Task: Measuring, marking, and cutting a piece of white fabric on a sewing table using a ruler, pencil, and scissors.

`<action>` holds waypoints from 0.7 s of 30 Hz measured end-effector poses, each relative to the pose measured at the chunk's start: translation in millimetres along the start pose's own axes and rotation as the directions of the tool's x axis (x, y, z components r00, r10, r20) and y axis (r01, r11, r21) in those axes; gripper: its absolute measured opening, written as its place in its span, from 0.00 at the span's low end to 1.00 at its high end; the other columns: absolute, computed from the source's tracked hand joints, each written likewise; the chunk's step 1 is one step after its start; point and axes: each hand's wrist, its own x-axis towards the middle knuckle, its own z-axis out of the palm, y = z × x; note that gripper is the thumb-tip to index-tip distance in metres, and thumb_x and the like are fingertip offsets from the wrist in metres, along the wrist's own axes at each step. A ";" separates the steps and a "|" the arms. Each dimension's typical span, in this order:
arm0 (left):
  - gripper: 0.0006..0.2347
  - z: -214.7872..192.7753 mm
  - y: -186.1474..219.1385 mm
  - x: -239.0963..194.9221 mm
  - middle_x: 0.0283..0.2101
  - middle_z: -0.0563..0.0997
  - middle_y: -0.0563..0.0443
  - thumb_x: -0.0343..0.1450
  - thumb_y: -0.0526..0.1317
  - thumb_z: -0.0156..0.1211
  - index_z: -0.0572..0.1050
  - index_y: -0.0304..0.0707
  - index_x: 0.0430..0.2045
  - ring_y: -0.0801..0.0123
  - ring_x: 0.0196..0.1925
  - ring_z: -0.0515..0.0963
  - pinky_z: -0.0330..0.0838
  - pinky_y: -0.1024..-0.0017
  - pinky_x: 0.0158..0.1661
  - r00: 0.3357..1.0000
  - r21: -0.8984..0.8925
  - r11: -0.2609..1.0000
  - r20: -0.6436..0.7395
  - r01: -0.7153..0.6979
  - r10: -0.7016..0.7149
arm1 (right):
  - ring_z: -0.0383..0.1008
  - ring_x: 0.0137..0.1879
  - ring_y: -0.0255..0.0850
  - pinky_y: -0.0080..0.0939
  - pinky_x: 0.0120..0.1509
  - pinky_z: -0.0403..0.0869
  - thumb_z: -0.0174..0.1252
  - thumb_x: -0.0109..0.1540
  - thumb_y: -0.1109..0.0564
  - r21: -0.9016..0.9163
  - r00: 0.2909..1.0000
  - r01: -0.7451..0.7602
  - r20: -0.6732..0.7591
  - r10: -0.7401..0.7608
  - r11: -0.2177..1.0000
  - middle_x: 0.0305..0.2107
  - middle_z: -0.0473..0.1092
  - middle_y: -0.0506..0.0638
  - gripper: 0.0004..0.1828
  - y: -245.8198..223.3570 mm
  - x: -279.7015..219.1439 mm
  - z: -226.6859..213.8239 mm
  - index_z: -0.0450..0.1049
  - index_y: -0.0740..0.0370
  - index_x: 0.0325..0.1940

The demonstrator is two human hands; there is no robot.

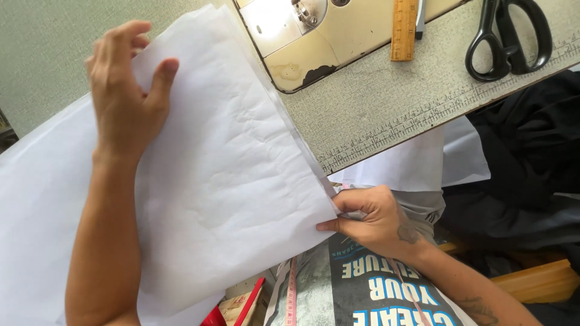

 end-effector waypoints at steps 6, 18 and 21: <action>0.12 0.1 -29.9 -37.8 0.43 0.72 0.38 0.82 0.36 0.74 0.75 0.23 0.45 0.48 0.44 0.70 0.63 0.56 0.45 0.995 0.078 0.994 -0.075 0.071 -0.065 | 0.76 0.35 0.33 0.33 0.41 0.74 0.68 0.59 0.49 -0.017 0.946 0.192 0.271 -0.181 0.981 0.33 0.79 0.45 0.15 -1.8 10.1 -27.2 0.78 0.62 0.42; 0.10 2.1 -35.1 -22.3 0.44 0.77 0.38 0.80 0.29 0.80 0.80 0.24 0.42 0.49 0.46 0.72 0.67 0.56 0.48 0.996 0.030 0.998 -0.078 -0.052 0.054 | 0.78 0.40 0.34 0.31 0.48 0.77 0.73 0.53 0.57 0.161 1.000 0.006 -0.030 -0.001 0.987 0.34 0.80 0.50 0.13 22.7 -16.6 -1.1 0.82 0.65 0.39; 0.09 2.8 -12.1 -9.4 0.43 0.78 0.38 0.76 0.27 0.80 0.82 0.24 0.43 0.48 0.46 0.72 0.68 0.57 0.49 0.994 0.033 0.997 -0.083 -0.066 0.069 | 0.72 0.32 0.27 0.27 0.38 0.69 0.71 0.56 0.53 0.015 0.981 -0.146 -0.131 0.146 0.989 0.25 0.78 0.39 0.10 14.6 -15.6 3.0 0.81 0.58 0.24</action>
